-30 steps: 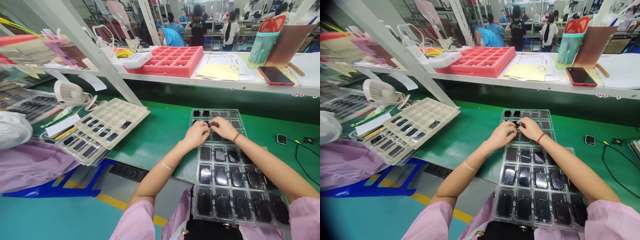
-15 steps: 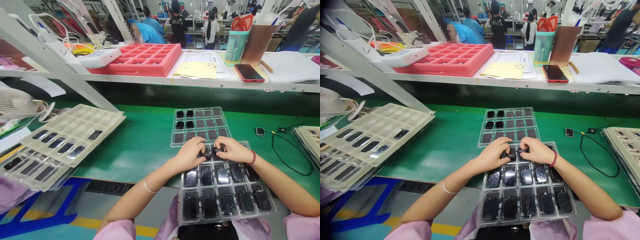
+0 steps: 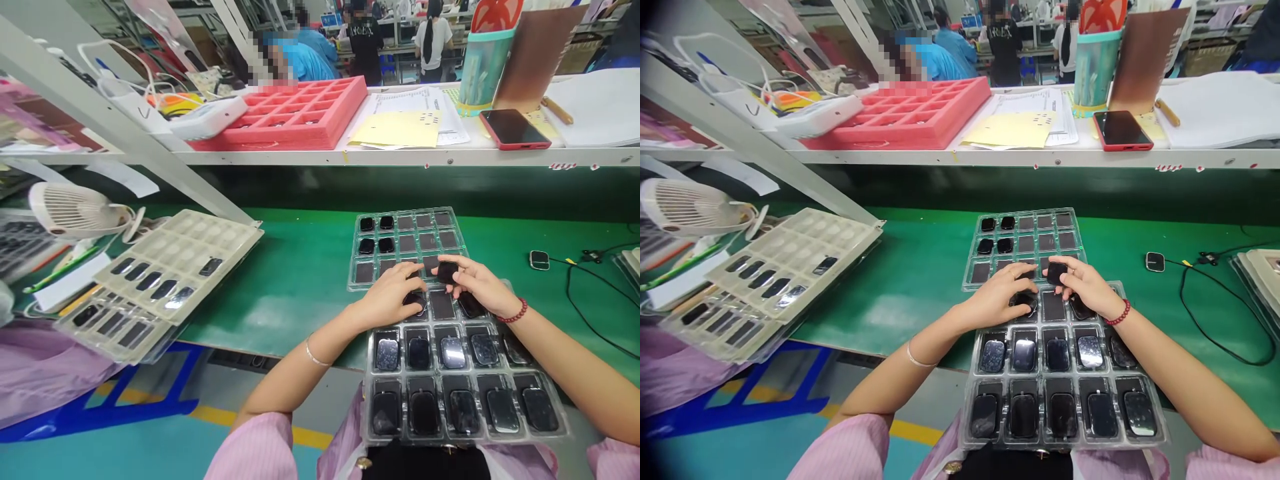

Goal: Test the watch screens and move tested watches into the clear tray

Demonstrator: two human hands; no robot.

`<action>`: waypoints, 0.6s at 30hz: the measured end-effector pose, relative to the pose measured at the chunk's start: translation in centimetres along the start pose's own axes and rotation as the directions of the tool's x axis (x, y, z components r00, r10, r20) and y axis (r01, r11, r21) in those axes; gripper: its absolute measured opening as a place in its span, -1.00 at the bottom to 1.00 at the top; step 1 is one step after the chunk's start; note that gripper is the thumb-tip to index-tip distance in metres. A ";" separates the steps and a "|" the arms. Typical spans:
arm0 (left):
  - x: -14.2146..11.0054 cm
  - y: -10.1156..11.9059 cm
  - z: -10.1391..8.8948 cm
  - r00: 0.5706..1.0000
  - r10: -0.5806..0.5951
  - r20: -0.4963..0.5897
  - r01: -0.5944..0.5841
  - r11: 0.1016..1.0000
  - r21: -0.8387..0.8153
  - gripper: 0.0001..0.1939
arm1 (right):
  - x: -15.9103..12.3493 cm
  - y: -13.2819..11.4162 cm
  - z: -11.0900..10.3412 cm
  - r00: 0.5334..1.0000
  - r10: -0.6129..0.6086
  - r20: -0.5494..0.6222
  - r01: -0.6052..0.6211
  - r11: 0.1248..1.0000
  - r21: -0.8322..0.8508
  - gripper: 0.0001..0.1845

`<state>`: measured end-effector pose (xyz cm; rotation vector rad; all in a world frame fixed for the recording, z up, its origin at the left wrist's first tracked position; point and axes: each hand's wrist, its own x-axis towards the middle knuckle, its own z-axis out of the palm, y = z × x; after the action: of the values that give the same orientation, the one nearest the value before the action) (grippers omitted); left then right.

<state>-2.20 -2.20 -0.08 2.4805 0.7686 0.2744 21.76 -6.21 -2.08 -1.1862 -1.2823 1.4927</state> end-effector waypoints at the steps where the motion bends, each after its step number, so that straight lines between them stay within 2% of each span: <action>1: -0.2 -0.1 0.1 1.000 0.003 0.005 -0.003 1.000 0.029 -0.74 | 0.0 0.0 0.0 1.000 0.001 -0.001 -0.001 1.000 0.010 -0.48; 5: -0.5 0.1 0.4 1.000 0.012 0.013 -0.014 0.993 0.118 -0.78 | 0.1 0.2 -0.1 1.000 0.000 0.012 -0.001 0.999 0.043 -0.46; 7: -0.5 0.4 0.3 0.999 0.043 0.014 -0.044 0.995 0.086 -0.84 | 0.1 0.4 -0.2 1.000 0.007 0.029 -0.009 0.998 0.058 -0.45; 9: -0.3 0.7 0.3 0.999 0.013 -0.034 -0.015 0.999 -0.048 -0.89 | 0.1 0.5 -0.3 0.999 0.016 0.047 -0.020 0.995 0.098 -0.43; 11: 0.1 0.7 0.3 0.991 -0.103 -0.091 0.071 0.950 -0.304 -0.87 | 0.1 0.5 -0.4 0.998 0.025 0.064 -0.035 0.988 0.151 -0.42; 13: 0.9 0.3 0.5 0.973 -0.219 -0.066 0.136 0.784 -0.605 -0.77 | 0.1 0.4 -0.5 0.997 0.038 0.072 -0.052 0.978 0.201 -0.43; 15: 1.7 -0.5 0.8 0.967 -0.253 0.009 0.151 0.548 -0.823 -0.68 | 0.0 0.3 -0.5 0.995 0.055 0.080 -0.073 0.967 0.243 -0.47; 18: 2.3 -1.7 1.4 0.958 -0.264 0.114 0.176 0.227 -0.958 -0.57 | -0.1 0.0 -0.6 0.991 0.079 0.106 -0.106 0.952 0.286 -0.49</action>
<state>-0.61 -0.28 -2.03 1.1198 0.6509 0.5385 22.35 -6.21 -2.08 -1.0033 -1.0332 1.7555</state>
